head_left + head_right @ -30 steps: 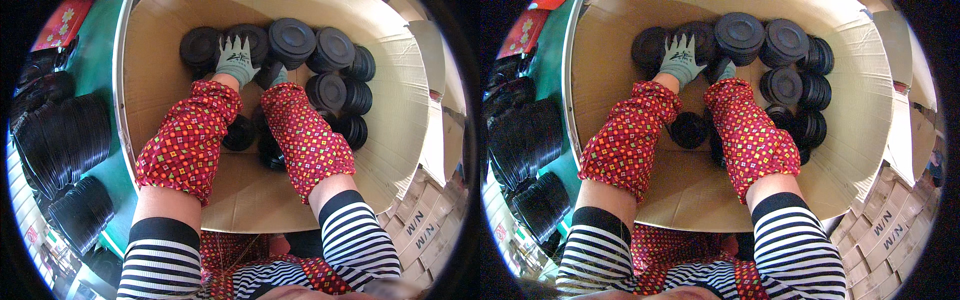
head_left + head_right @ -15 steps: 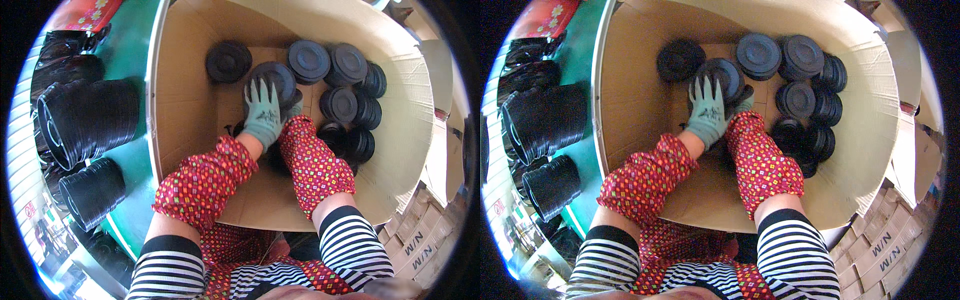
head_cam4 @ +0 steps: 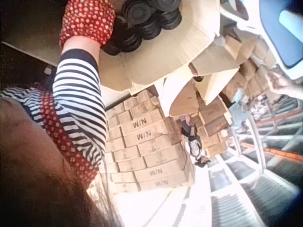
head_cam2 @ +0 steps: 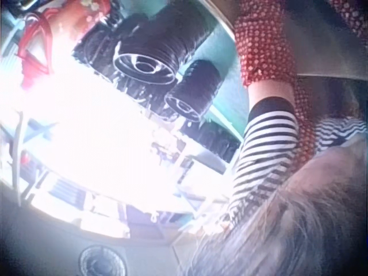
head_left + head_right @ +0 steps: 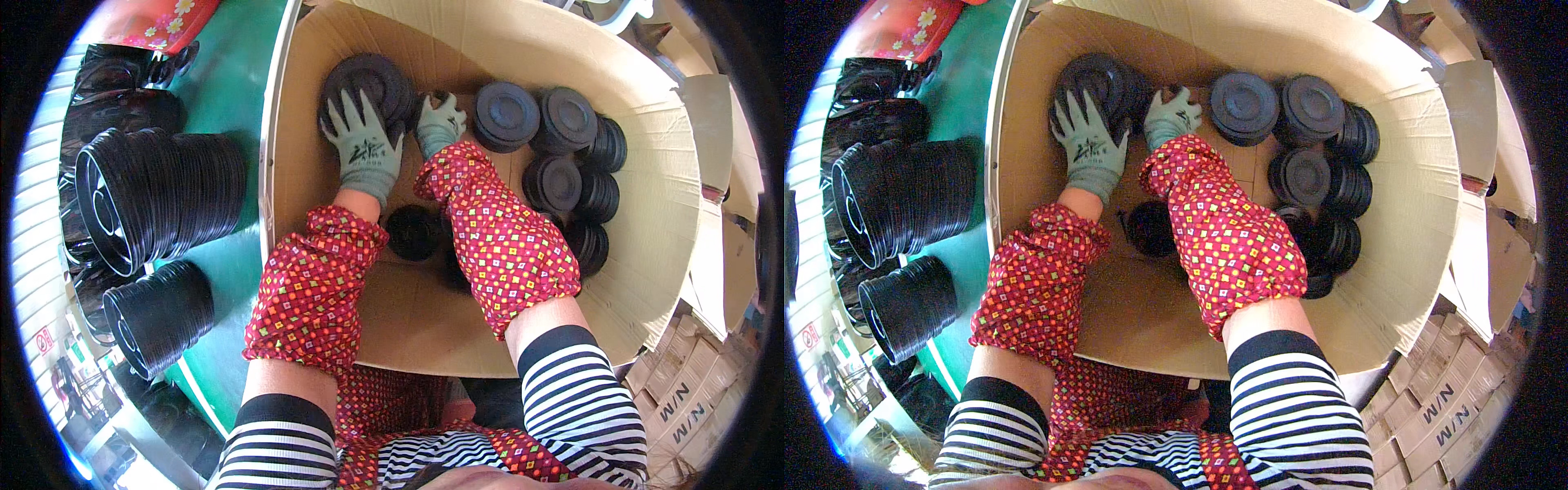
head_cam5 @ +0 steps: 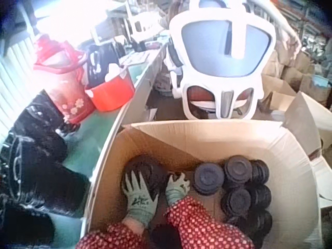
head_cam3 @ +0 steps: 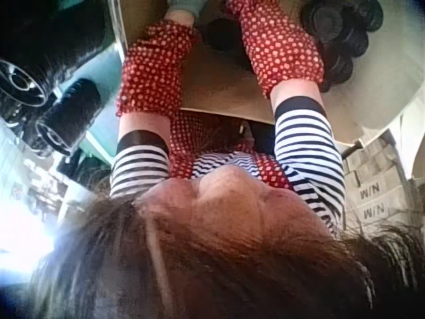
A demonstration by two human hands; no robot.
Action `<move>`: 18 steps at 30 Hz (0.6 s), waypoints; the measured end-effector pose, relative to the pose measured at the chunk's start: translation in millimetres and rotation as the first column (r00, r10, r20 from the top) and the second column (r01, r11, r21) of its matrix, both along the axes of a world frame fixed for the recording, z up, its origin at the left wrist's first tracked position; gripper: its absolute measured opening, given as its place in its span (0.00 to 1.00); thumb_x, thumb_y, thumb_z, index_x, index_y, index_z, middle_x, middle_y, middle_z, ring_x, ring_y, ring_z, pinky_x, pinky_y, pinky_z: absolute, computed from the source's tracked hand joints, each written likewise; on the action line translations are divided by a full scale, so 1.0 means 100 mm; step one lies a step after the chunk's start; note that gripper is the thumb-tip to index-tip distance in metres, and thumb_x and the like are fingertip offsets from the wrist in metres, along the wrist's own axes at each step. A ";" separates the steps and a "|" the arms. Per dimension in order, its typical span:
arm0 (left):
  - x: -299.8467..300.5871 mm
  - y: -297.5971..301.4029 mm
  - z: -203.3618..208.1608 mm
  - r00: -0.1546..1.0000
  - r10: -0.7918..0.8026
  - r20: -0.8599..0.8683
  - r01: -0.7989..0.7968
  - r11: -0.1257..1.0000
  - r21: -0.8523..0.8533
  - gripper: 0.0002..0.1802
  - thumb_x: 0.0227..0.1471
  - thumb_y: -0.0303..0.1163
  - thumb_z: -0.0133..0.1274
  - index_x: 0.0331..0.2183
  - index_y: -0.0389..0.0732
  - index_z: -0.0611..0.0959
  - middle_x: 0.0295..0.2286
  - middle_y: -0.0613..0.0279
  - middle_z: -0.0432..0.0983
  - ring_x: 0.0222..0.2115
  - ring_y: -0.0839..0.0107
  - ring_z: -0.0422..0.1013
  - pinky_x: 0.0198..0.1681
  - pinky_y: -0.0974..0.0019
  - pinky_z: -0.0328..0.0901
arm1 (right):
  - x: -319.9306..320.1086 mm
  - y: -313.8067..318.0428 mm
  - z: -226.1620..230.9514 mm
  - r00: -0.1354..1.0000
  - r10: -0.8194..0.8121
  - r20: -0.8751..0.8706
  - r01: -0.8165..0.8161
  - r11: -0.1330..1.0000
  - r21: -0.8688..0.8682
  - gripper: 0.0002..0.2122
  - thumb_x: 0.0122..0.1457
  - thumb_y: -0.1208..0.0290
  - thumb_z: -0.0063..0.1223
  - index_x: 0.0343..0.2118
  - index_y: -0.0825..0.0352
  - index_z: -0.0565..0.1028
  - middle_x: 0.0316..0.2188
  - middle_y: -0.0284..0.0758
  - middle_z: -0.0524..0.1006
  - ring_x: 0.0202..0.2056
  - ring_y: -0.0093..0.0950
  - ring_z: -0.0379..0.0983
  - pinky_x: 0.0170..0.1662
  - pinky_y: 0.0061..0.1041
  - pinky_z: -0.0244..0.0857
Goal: The person repeatedly picks up black kettle bodies and circular lids from a green workbench and a cardboard box, then presses the lids onto the kettle openings by hand. The person handles items one at a time, rotating each kettle to align the lid before seating it.
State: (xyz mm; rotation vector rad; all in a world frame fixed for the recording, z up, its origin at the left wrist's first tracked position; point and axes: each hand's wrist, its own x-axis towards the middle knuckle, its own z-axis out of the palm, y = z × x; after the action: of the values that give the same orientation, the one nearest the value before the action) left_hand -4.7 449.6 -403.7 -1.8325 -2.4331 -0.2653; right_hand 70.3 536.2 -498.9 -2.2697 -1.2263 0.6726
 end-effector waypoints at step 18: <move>0.23 0.17 0.51 0.994 0.070 0.088 -0.062 0.994 -0.091 0.52 0.52 0.53 0.64 0.70 0.39 0.64 0.67 0.28 0.53 0.69 0.29 0.46 0.71 0.29 0.40 | 0.06 0.59 -2.27 0.350 -0.251 -0.902 -0.418 0.820 -0.390 0.29 0.69 0.42 0.42 0.53 0.66 0.77 0.47 0.48 0.81 0.44 0.45 0.79 0.46 0.45 0.72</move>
State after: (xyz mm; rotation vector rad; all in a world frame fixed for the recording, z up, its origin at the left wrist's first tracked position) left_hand 18.5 466.8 -352.9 -1.8084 -2.6011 -0.2456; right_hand 76.7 595.4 -725.4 -1.5299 -0.5153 2.2702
